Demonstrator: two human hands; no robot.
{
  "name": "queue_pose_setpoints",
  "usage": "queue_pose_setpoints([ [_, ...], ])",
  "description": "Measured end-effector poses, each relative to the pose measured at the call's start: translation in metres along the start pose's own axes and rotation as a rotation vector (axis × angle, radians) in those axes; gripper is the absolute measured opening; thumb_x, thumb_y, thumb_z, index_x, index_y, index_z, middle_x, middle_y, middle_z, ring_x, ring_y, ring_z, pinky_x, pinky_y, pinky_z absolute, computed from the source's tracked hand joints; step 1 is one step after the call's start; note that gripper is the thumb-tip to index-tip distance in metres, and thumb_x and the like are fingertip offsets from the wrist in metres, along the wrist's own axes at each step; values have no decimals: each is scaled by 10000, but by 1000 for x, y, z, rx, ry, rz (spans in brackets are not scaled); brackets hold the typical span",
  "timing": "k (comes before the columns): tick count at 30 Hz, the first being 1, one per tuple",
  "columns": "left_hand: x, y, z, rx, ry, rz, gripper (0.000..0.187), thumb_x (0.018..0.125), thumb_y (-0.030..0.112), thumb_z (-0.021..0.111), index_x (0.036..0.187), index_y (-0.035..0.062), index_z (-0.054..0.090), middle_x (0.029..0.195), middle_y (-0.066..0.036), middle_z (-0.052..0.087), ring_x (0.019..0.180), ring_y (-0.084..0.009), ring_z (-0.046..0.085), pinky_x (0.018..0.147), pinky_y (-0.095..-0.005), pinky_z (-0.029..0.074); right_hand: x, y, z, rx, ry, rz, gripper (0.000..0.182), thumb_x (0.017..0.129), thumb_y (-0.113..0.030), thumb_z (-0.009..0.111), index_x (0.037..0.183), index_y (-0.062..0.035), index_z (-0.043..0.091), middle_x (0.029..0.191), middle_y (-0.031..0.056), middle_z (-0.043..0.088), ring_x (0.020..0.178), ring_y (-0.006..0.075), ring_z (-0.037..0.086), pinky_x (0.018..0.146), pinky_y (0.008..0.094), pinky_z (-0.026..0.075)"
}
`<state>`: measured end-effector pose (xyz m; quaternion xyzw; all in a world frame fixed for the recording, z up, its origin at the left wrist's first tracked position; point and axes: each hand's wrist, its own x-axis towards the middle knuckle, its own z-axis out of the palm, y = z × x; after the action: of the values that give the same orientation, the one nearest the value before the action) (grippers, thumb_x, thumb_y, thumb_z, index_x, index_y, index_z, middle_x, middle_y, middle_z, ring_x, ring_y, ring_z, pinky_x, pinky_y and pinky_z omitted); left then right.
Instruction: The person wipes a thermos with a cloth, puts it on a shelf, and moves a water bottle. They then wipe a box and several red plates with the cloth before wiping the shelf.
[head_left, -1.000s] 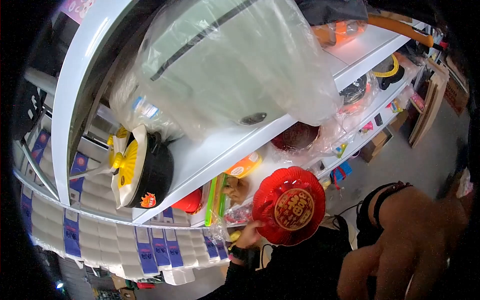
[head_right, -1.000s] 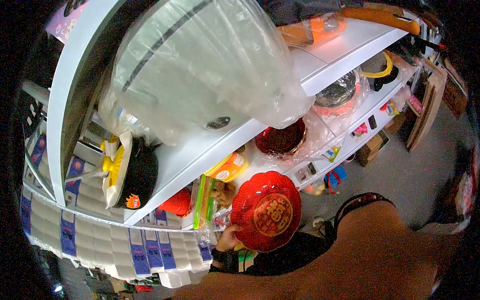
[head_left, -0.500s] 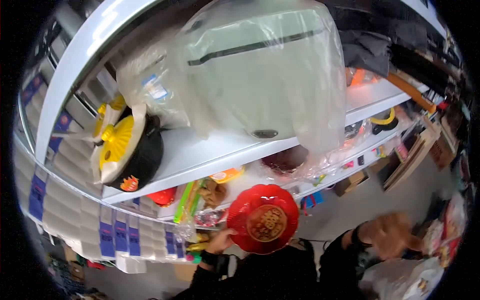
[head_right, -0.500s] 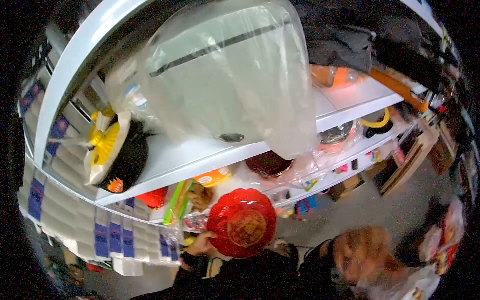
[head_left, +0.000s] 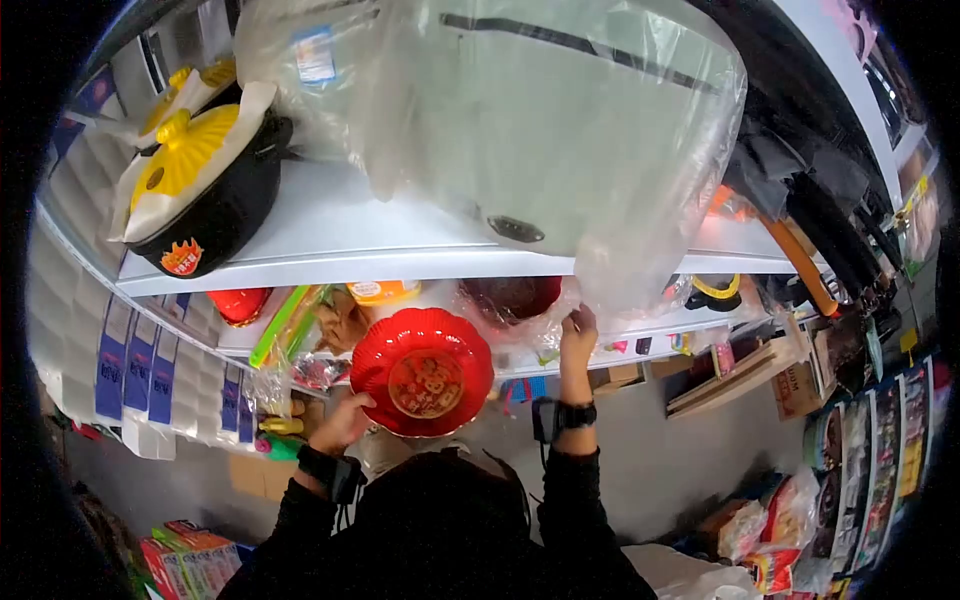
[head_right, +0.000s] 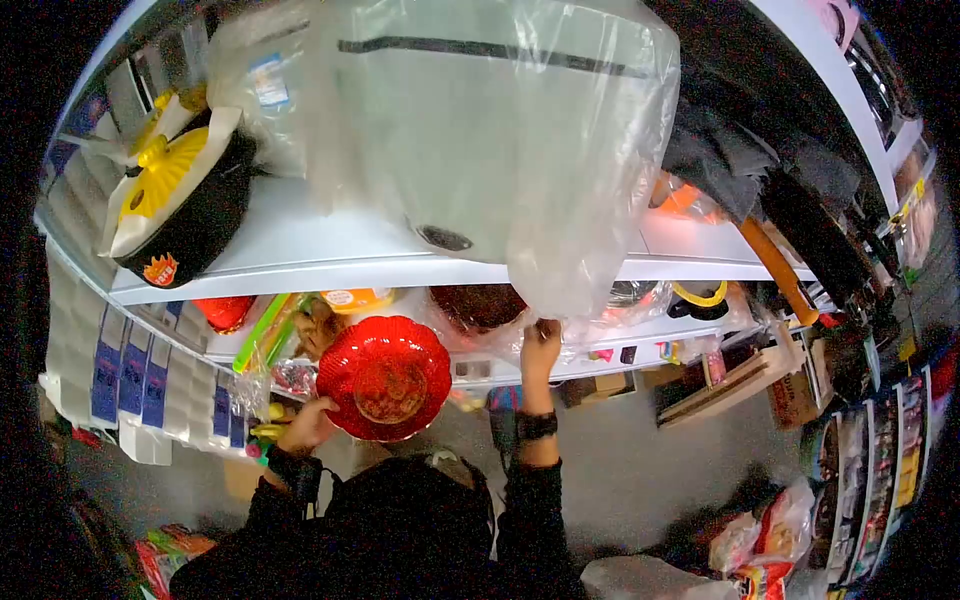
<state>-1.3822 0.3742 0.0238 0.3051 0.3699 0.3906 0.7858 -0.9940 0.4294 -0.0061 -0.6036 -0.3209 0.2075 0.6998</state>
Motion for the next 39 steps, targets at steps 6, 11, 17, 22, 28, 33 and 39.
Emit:
queue_pose_setpoints([
  [6,10,-7,4,-300,55,-167,399,739,66,480,1127,-14,427,1139,-126,493,1055,-282,471,889,-444,403,31,40,29,212,-117,591,111,755,-60,555,844,-22,501,734,58,535,591,150,526,467,290,444],
  [11,45,-26,-19,-238,70,-282,413,755,80,464,1149,-29,401,1117,-155,504,1033,-303,488,894,-450,411,39,69,32,6,-264,540,219,742,-100,537,904,39,487,773,142,551,601,263,569,530,368,520],
  [17,75,-44,-20,-298,206,-252,335,816,53,476,1134,-26,407,1052,-173,526,937,-320,540,758,-412,505,51,54,38,-220,-330,688,230,702,-33,536,916,38,497,762,167,546,553,313,561,427,433,501],
  [22,111,-88,-37,-199,262,-315,335,839,152,503,1111,-27,425,977,-175,565,859,-329,568,733,-416,509,78,79,32,-235,-431,694,206,728,-33,486,893,89,474,758,198,539,598,338,578,447,445,516],
  [28,139,-126,-63,-330,106,-336,419,850,277,510,1152,9,400,1084,-173,511,939,-285,531,755,-397,500,93,56,21,-109,-413,613,232,697,-3,462,917,73,453,843,212,525,680,359,578,533,490,540],
  [33,119,-110,-45,-408,31,-391,416,827,231,541,1143,2,395,1051,-166,504,924,-300,526,812,-392,469,80,28,7,124,-353,503,276,694,7,469,967,46,447,910,181,518,680,360,572,542,483,544],
  [39,80,-88,-62,-452,32,-468,363,806,153,544,1105,11,395,1008,-147,467,944,-301,501,838,-436,438,60,16,-8,224,-242,536,272,699,33,428,970,33,452,828,144,505,677,336,575,523,455,553],
])
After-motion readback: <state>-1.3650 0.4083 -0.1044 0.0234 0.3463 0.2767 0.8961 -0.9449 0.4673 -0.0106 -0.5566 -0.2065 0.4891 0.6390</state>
